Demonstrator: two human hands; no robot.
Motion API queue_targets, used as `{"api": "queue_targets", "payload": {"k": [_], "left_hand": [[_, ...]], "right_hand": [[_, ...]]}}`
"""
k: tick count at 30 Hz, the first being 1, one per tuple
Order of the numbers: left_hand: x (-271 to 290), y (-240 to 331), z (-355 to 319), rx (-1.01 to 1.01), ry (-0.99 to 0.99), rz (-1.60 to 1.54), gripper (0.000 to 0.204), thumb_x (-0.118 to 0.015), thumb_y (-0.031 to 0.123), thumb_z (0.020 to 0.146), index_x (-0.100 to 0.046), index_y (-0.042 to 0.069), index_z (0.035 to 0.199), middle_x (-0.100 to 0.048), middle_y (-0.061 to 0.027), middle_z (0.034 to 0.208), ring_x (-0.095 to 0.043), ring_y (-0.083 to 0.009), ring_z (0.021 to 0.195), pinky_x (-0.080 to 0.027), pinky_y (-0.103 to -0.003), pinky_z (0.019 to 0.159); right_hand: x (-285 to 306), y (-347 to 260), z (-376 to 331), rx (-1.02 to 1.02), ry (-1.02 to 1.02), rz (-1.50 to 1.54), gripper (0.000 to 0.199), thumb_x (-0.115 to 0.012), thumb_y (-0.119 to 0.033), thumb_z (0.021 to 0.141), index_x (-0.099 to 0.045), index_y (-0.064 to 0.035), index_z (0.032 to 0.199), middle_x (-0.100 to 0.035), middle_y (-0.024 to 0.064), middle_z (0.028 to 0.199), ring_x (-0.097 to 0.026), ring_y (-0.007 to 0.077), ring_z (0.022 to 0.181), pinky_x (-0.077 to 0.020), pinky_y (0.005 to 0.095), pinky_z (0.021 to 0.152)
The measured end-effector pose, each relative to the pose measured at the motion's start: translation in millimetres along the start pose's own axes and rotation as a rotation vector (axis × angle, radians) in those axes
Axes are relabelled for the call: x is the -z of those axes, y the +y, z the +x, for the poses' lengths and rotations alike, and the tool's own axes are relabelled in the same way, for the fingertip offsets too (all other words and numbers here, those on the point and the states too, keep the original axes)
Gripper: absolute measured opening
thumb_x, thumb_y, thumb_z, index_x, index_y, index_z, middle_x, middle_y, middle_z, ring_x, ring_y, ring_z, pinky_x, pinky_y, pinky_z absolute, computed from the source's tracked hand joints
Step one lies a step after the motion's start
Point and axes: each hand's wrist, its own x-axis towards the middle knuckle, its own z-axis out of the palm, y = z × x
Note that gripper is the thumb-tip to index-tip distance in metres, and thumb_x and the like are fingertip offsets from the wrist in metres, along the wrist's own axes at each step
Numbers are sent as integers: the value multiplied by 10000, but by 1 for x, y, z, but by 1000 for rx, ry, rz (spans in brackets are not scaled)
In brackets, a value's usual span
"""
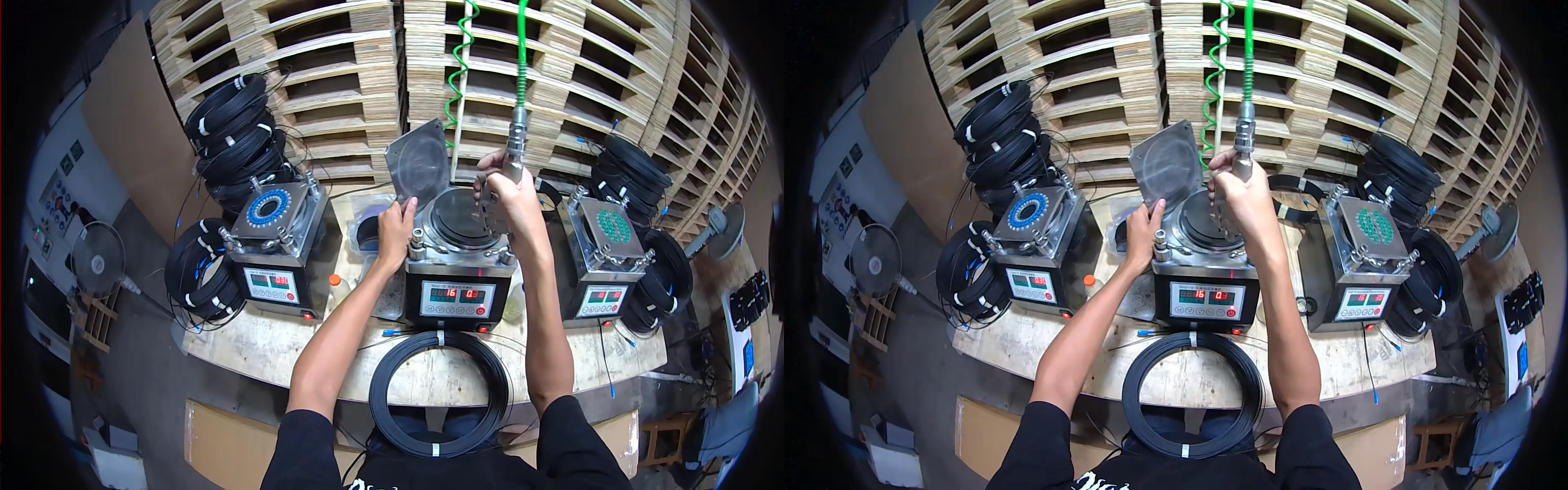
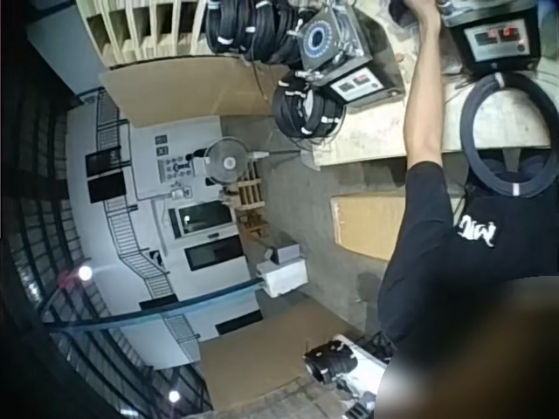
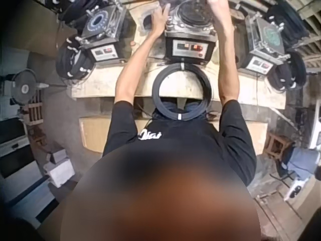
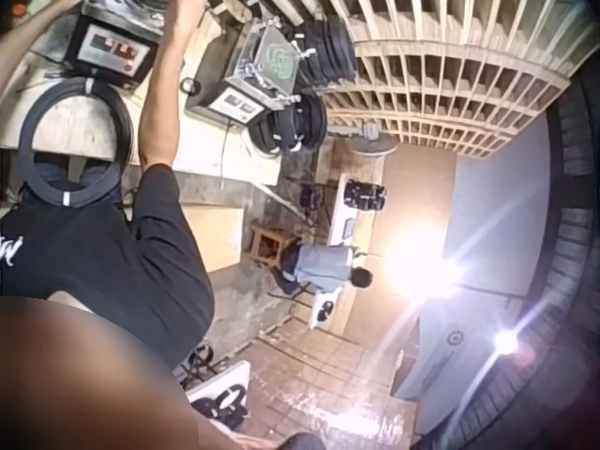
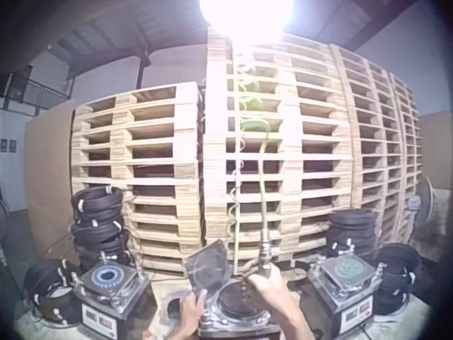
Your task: The recorder is operating an industrial polishing machine to process fiber optic cable connectors.
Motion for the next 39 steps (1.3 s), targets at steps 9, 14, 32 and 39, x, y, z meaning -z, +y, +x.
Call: {"api": "queue_targets", "payload": {"k": [9,14,32,39], "left_hand": [[31,50,16,-162,259,-57,416,-747,259,875,-572,-2,1148,-570,-222,1197,-557,-363,1135,-423,-425,984],[20,105,38,-683,-532,91,281,-729,215,885,-638,41,1086,-571,-141,1148,-557,-315,1103,-463,-405,960],[0,115,41,-1329,-662,733,368,-636,212,894,-590,202,1259,-565,-82,1148,-642,-250,956,-557,-396,744],[20,105,15,-568,-391,311,526,-580,53,927,-483,158,1433,-670,-225,962,-668,-442,803,-552,-506,693]], "right_hand": [[79,2,-46,22,191,-90,214,-500,-76,871,-568,-49,1072,-636,70,888,-611,129,792,-505,280,736],[112,7,-75,-79,205,-130,229,-518,-89,858,-574,-44,1075,-621,60,878,-600,120,785,-502,271,717],[121,18,-120,-135,191,36,232,-544,-77,873,-558,-33,1100,-623,70,928,-609,128,843,-510,282,793],[64,10,-75,12,127,168,165,-539,-74,883,-613,-34,1026,-619,31,851,-609,93,795,-500,245,715]]}}
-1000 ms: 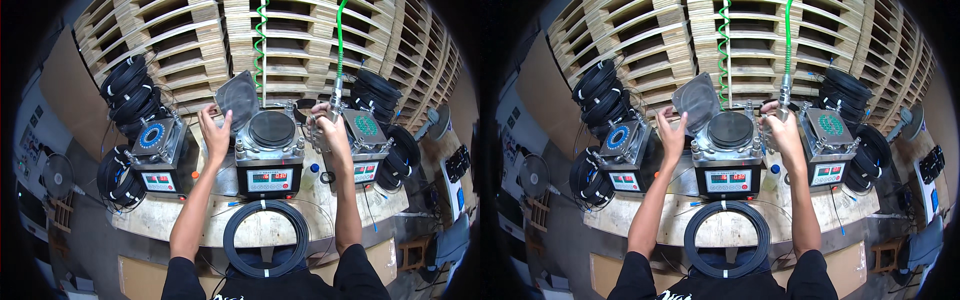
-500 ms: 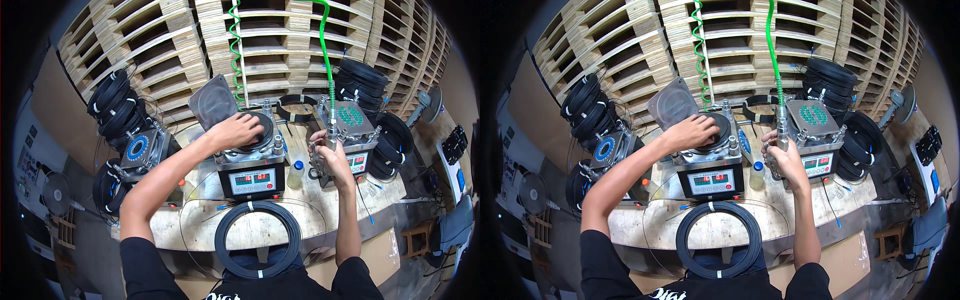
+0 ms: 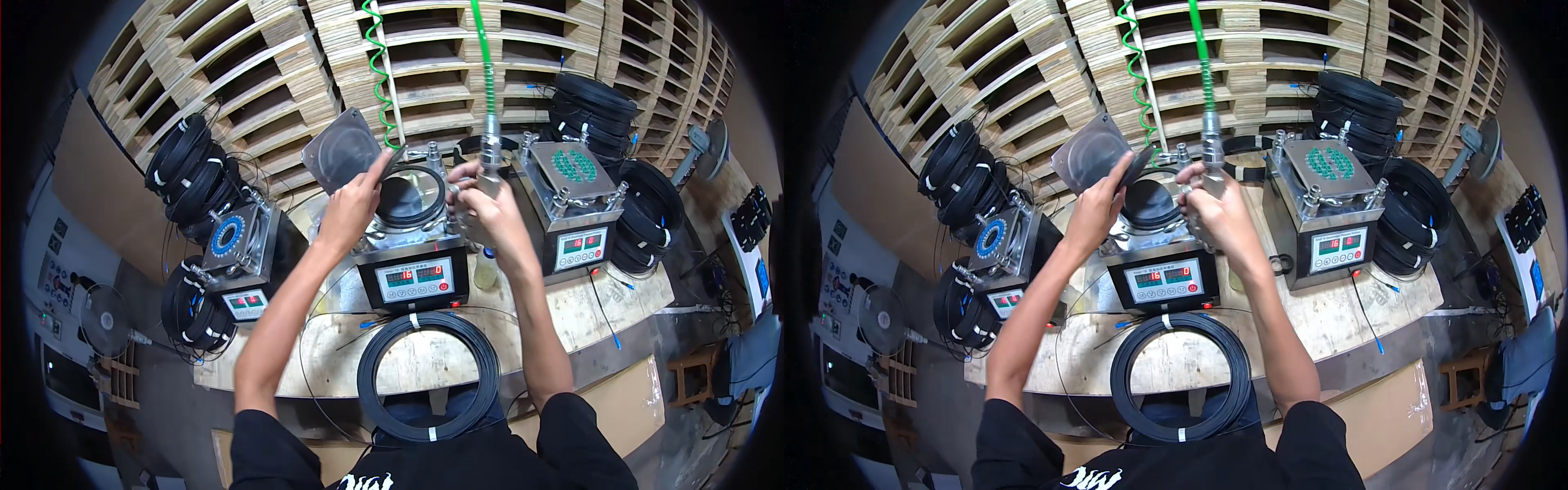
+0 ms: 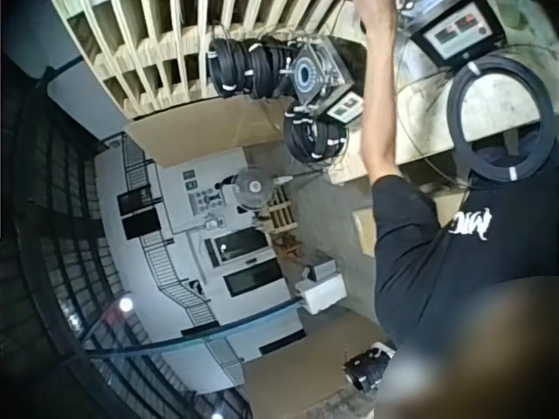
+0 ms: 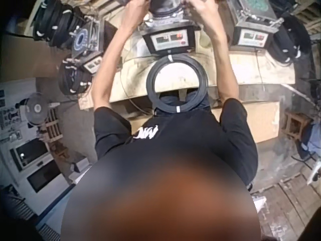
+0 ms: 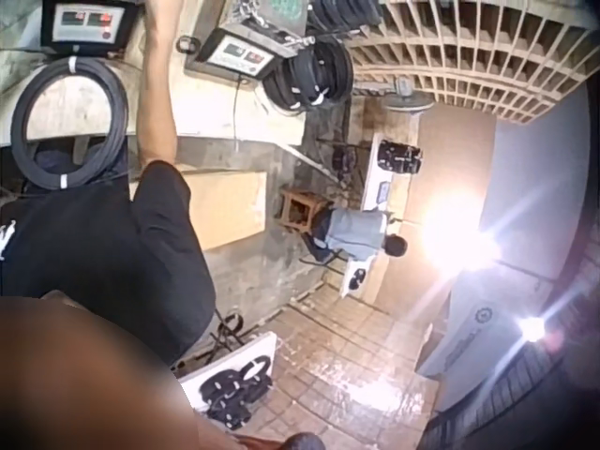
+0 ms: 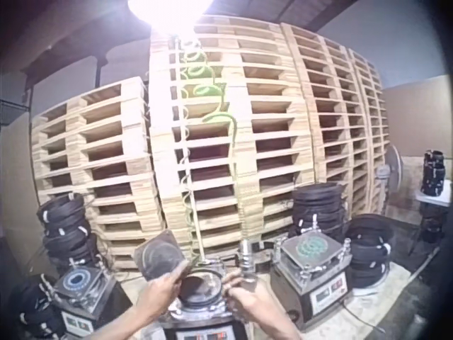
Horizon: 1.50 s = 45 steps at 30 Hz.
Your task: The recorder is operating an industrial polishing machine to process fiber optic cable connectors.
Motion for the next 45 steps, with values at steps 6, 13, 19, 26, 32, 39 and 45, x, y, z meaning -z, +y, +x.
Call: {"api": "queue_targets", "payload": {"k": [6,13,19,26,32,39,45], "left_hand": [[-25,5,-14,213,174,-38,371,-577,50,919,-583,-21,1283,-679,-276,993,-665,-441,880,-536,-496,766],[-30,-9,-22,237,324,-132,301,-577,40,917,-633,-42,1201,-676,-264,1003,-658,-439,901,-530,-474,795],[-34,-2,-17,229,372,-206,288,-579,50,926,-632,-46,1193,-672,-270,999,-655,-445,891,-524,-477,774],[-27,-4,-18,200,409,-277,295,-578,29,921,-625,-57,1199,-666,-284,997,-656,-446,914,-519,-458,787],[-28,-7,-18,239,453,-278,340,-565,26,933,-593,-97,1249,-660,-320,1034,-662,-451,937,-521,-437,825],[-24,0,-16,356,351,-354,361,-551,38,946,-566,-124,1268,-659,-330,1075,-668,-450,980,-527,-429,843],[-23,-5,-17,309,372,-361,354,-549,28,943,-569,-117,1265,-654,-331,1079,-661,-455,984,-526,-432,841]], "right_hand": [[-31,49,41,146,66,-158,136,-523,-65,919,-583,-27,1035,-613,32,830,-587,102,761,-486,259,711],[-48,26,41,-87,-49,9,217,-535,-81,885,-556,-62,1100,-610,42,852,-595,115,767,-487,266,687],[5,31,80,173,116,-404,186,-530,-87,895,-562,-35,1071,-586,18,795,-546,88,727,-446,249,658],[-24,12,53,111,82,-235,236,-525,-89,878,-562,-38,1105,-638,48,863,-589,118,781,-482,265,732],[-58,-10,36,295,86,-86,254,-500,-39,867,-545,-37,1117,-638,76,901,-607,139,798,-521,294,753],[-56,-27,40,221,-25,-8,276,-509,-52,878,-514,-28,1153,-637,81,906,-626,145,800,-547,300,734],[-39,-20,24,138,-14,-132,260,-504,-64,885,-547,-27,1139,-629,62,893,-599,121,798,-505,273,762]]}}
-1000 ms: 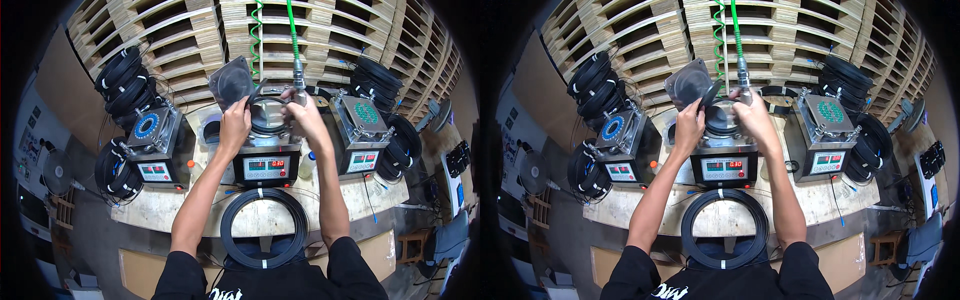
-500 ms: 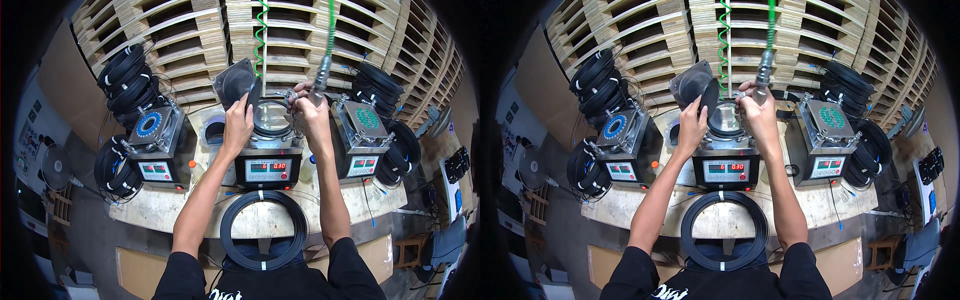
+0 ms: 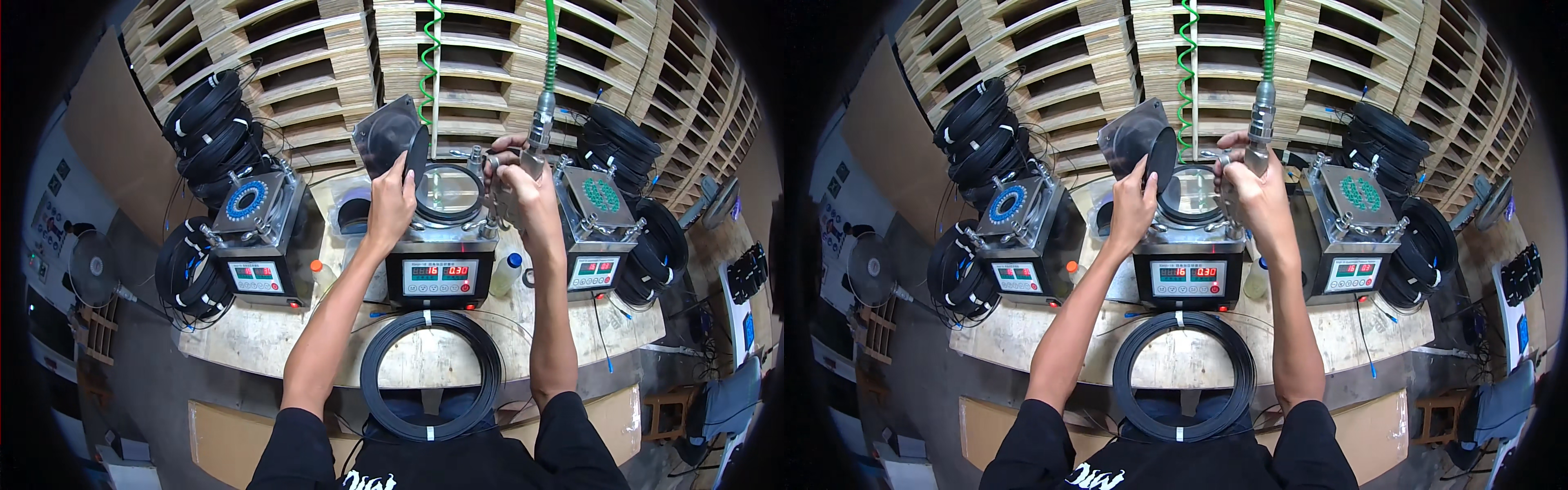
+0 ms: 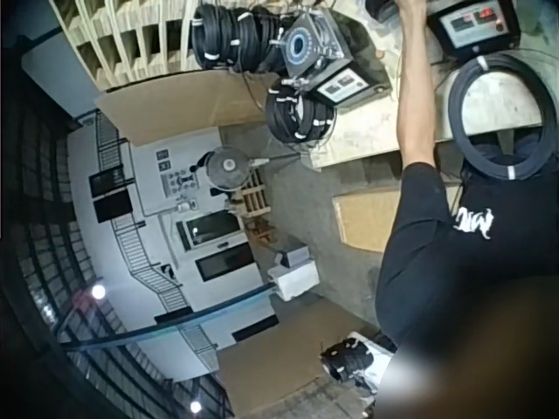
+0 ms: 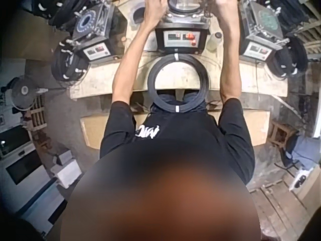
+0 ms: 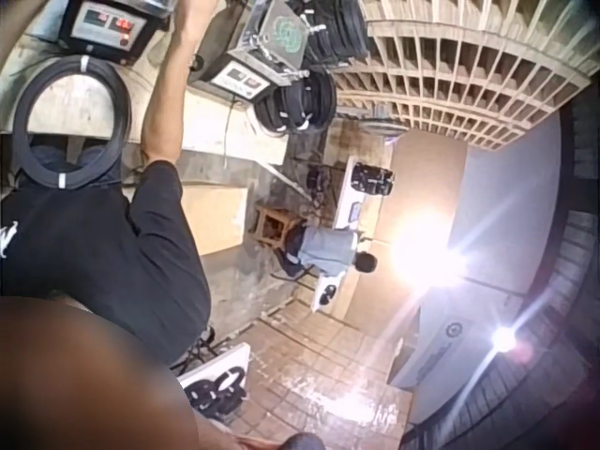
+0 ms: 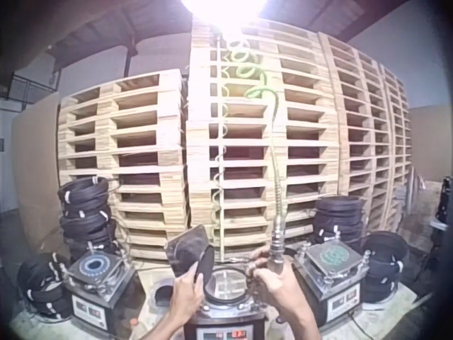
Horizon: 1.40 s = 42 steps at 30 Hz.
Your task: The recorder is operating an industrial polishing machine to process fiber optic cable connectors.
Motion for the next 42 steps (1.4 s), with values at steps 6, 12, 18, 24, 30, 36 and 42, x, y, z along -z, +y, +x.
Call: {"api": "queue_targets", "payload": {"k": [6,12,18,24,30,36,42], "left_hand": [[8,2,10,-204,-260,46,345,-544,-20,906,-618,-27,1243,-667,-257,1136,-648,-437,1008,-530,-448,876],[24,2,16,-409,-635,241,375,-638,16,857,-655,27,1231,-636,-179,1257,-609,-378,1124,-519,-447,951],[20,-5,22,-386,-833,238,415,-715,165,872,-651,4,1249,-591,-245,1307,-570,-408,1197,-480,-442,1011],[9,-8,26,-347,-818,200,374,-700,181,893,-671,-10,1213,-596,-252,1302,-583,-416,1183,-484,-438,1007],[6,-2,33,-287,-861,169,396,-717,242,889,-687,-17,1187,-588,-247,1330,-596,-410,1178,-485,-427,1011],[22,-2,28,-72,-537,-172,273,-696,205,924,-734,-25,1065,-705,-180,1146,-689,-269,1050,-523,-347,901],[32,-38,2,112,401,-209,197,-691,137,944,-635,5,1079,-576,-31,955,-601,-116,894,-490,-271,807]], "right_hand": [[35,19,-2,-56,104,-115,260,-505,-76,891,-571,-33,1138,-640,62,873,-606,118,801,-489,266,744],[53,22,-11,-117,93,-101,280,-506,-58,877,-537,-40,1155,-630,89,917,-612,137,827,-513,281,746],[64,31,-13,-148,88,-88,291,-501,-59,873,-532,-42,1162,-639,103,913,-615,147,818,-519,294,743],[75,29,-14,-168,71,-93,300,-509,-69,878,-526,-49,1177,-638,93,912,-615,146,820,-521,295,756],[81,24,-4,-195,74,-101,320,-541,-131,904,-521,-53,1214,-668,117,953,-658,167,853,-544,317,809],[79,48,74,-157,-70,-150,289,-560,-193,974,-551,-46,1223,-690,98,959,-687,152,896,-569,306,720],[72,123,215,72,-163,-638,275,-690,-274,930,-668,-5,984,-718,97,790,-679,134,713,-526,299,643]]}}
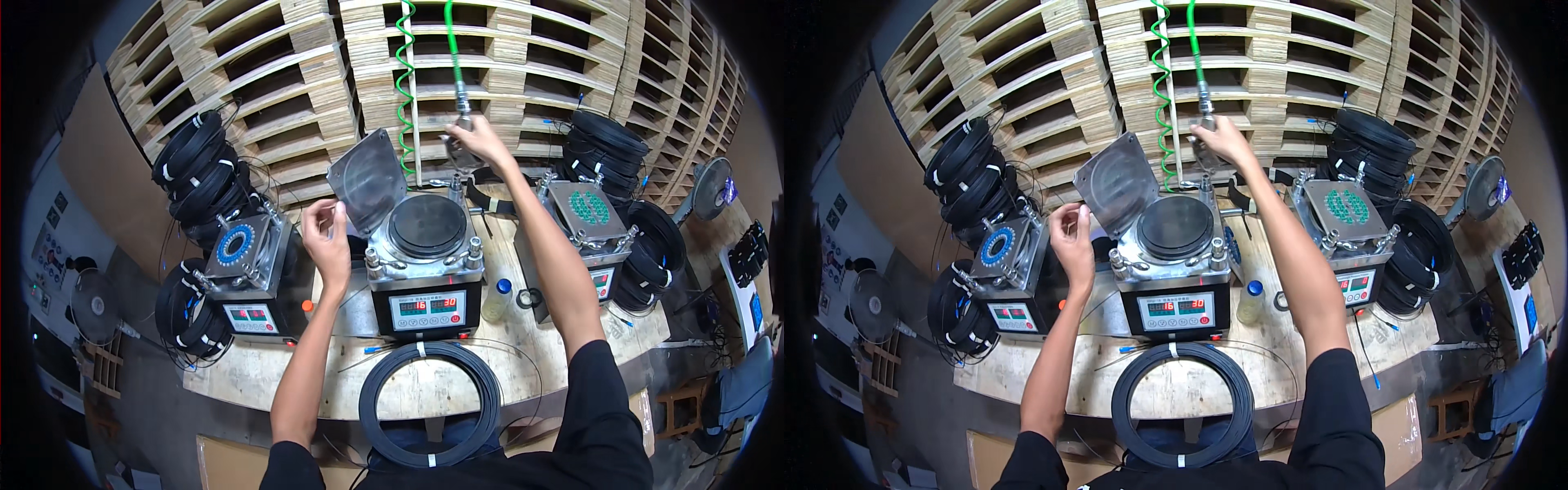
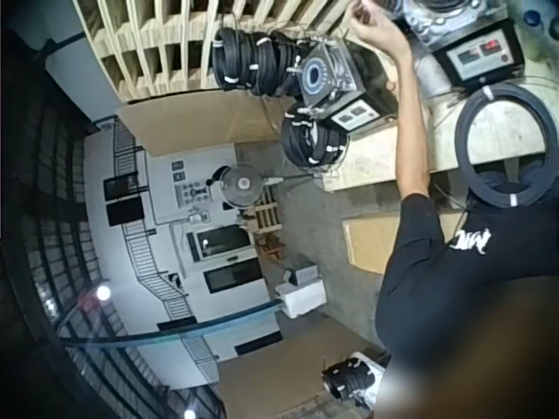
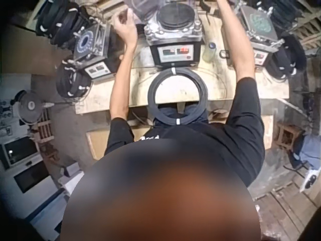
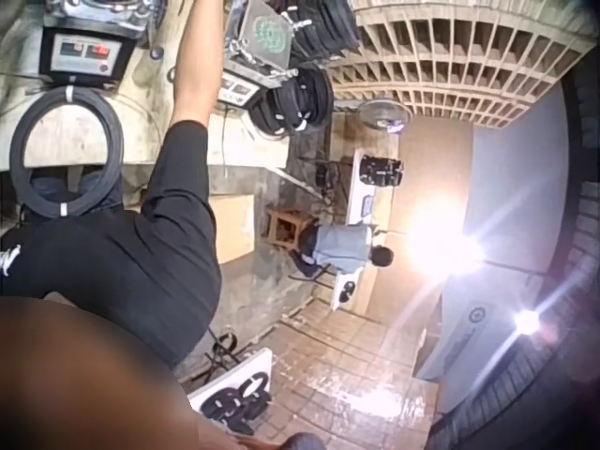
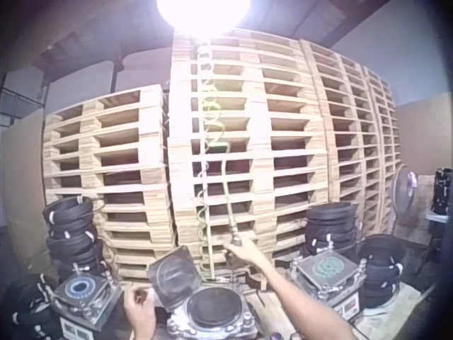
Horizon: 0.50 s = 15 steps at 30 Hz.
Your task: The recorder is operating an industrial polishing machine to process fiber optic cable connectors.
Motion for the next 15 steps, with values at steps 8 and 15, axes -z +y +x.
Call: {"api": "queue_targets", "payload": {"k": [8,15], "left_hand": [[-3,-60,-17,328,-375,-49,340,-661,273,977,-683,-53,1072,-701,-32,911,-562,-69,839,-463,-257,790],[-16,-63,-31,265,-341,99,354,-640,278,988,-664,-75,977,-593,-18,717,-470,-65,707,-427,-282,644]], "right_hand": [[-65,81,87,-55,19,-43,318,-818,-307,789,-753,-15,900,-734,113,742,-708,182,683,-548,364,665],[-45,86,56,-6,63,-203,347,-783,-320,818,-759,-7,968,-745,150,785,-727,214,718,-559,359,715]]}}
